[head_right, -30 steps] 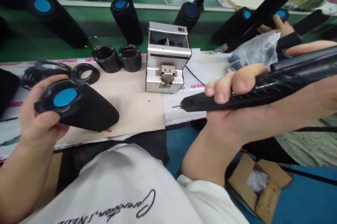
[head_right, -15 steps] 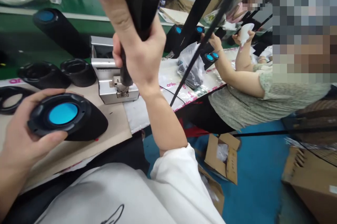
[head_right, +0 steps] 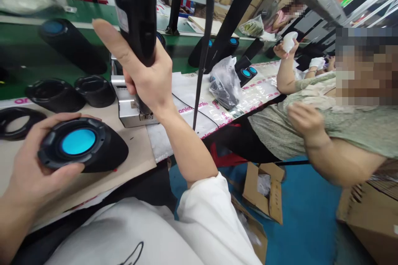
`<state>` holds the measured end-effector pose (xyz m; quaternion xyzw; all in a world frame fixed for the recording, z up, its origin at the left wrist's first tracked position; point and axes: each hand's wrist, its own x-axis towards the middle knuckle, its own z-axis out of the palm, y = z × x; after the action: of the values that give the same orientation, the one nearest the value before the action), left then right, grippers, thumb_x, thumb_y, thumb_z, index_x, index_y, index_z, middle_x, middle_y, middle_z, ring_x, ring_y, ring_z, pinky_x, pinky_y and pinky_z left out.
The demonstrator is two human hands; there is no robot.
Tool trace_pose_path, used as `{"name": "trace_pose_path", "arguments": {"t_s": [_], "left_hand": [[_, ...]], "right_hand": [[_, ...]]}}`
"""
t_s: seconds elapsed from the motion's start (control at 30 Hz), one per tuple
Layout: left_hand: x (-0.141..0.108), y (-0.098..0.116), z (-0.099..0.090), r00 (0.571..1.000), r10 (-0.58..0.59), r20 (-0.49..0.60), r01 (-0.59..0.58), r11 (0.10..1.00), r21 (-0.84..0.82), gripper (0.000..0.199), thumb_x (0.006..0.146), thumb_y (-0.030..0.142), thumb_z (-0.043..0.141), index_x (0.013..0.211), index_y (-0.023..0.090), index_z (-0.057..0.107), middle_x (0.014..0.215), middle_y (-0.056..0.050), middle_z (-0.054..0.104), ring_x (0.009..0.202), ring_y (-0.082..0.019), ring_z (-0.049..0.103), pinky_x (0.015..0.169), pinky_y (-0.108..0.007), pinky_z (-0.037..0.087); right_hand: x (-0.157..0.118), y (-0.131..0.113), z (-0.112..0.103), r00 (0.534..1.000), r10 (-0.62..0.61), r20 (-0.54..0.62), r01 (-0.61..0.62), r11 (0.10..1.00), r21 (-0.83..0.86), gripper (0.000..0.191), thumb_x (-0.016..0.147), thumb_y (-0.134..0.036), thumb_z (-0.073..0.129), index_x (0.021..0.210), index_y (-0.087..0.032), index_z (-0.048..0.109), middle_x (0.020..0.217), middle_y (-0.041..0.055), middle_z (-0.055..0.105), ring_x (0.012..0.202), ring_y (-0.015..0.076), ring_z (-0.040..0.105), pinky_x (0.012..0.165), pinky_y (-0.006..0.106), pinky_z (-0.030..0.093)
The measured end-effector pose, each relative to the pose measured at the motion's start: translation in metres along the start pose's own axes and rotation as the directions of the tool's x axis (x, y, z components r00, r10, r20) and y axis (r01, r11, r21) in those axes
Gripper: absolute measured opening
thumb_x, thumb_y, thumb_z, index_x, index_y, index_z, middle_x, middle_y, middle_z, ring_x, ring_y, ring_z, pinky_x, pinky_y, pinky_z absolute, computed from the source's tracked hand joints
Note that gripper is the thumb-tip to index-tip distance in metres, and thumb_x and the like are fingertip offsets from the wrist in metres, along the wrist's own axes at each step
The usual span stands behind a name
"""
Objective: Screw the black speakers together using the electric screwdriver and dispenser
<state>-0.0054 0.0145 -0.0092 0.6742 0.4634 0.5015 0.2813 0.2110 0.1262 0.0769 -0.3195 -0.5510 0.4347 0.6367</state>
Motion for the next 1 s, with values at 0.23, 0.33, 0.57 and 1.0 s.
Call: {"name": "trace_pose_path", "arguments": {"t_s": [0.23, 0.33, 0.57, 1.0], "left_hand": [[-0.001, 0.001, 0.001, 0.999, 0.05, 0.017, -0.05, 0.998, -0.025, 0.084, 0.071, 0.043, 0.092, 0.148, 0.024, 0.063, 0.144, -0.014, 0.071, 0.129, -0.036, 0.072, 0.111, -0.043, 0.057], [0.0, 0.001, 0.002, 0.998, 0.059, 0.001, -0.059, 0.998, -0.021, 0.083, 0.072, 0.045, 0.092, 0.146, 0.023, 0.063, 0.144, -0.014, 0.071, 0.13, -0.035, 0.071, 0.112, -0.042, 0.056], [0.0, 0.0, 0.002, 0.999, 0.047, 0.027, -0.045, 0.998, -0.044, 0.085, 0.072, 0.045, 0.092, 0.148, 0.024, 0.062, 0.145, -0.014, 0.069, 0.131, -0.035, 0.07, 0.111, -0.043, 0.056], [0.002, 0.003, 0.003, 0.995, 0.094, 0.037, -0.093, 0.995, -0.04, 0.082, 0.075, 0.045, 0.093, 0.147, 0.025, 0.061, 0.141, -0.01, 0.072, 0.127, -0.029, 0.073, 0.108, -0.034, 0.058]], "right_hand": [[-0.012, -0.028, -0.001, 0.997, -0.078, 0.017, 0.075, 0.988, 0.136, 0.039, 0.09, -0.059, 0.082, 0.086, -0.027, 0.06, 0.057, -0.0071, 0.054, 0.042, 0.0121, 0.05, 0.04, 0.029, 0.04], [-0.005, -0.032, 0.001, 0.985, -0.17, -0.012, 0.17, 0.98, 0.102, 0.032, 0.093, -0.052, 0.082, 0.085, -0.028, 0.062, 0.059, -0.0059, 0.054, 0.046, 0.013, 0.049, 0.043, 0.032, 0.038], [0.005, -0.003, 0.009, 0.989, -0.091, -0.119, 0.096, 0.995, 0.036, 0.066, 0.076, -0.083, 0.086, 0.081, -0.026, 0.053, 0.052, -0.0086, 0.049, 0.038, 0.0102, 0.044, 0.037, 0.031, 0.029], [-0.004, -0.056, 0.006, 0.974, -0.151, 0.169, 0.117, 0.974, 0.195, 0.026, 0.102, -0.048, 0.068, 0.093, -0.026, 0.06, 0.057, -0.0084, 0.055, 0.044, 0.013, 0.052, 0.041, 0.029, 0.043]]}}
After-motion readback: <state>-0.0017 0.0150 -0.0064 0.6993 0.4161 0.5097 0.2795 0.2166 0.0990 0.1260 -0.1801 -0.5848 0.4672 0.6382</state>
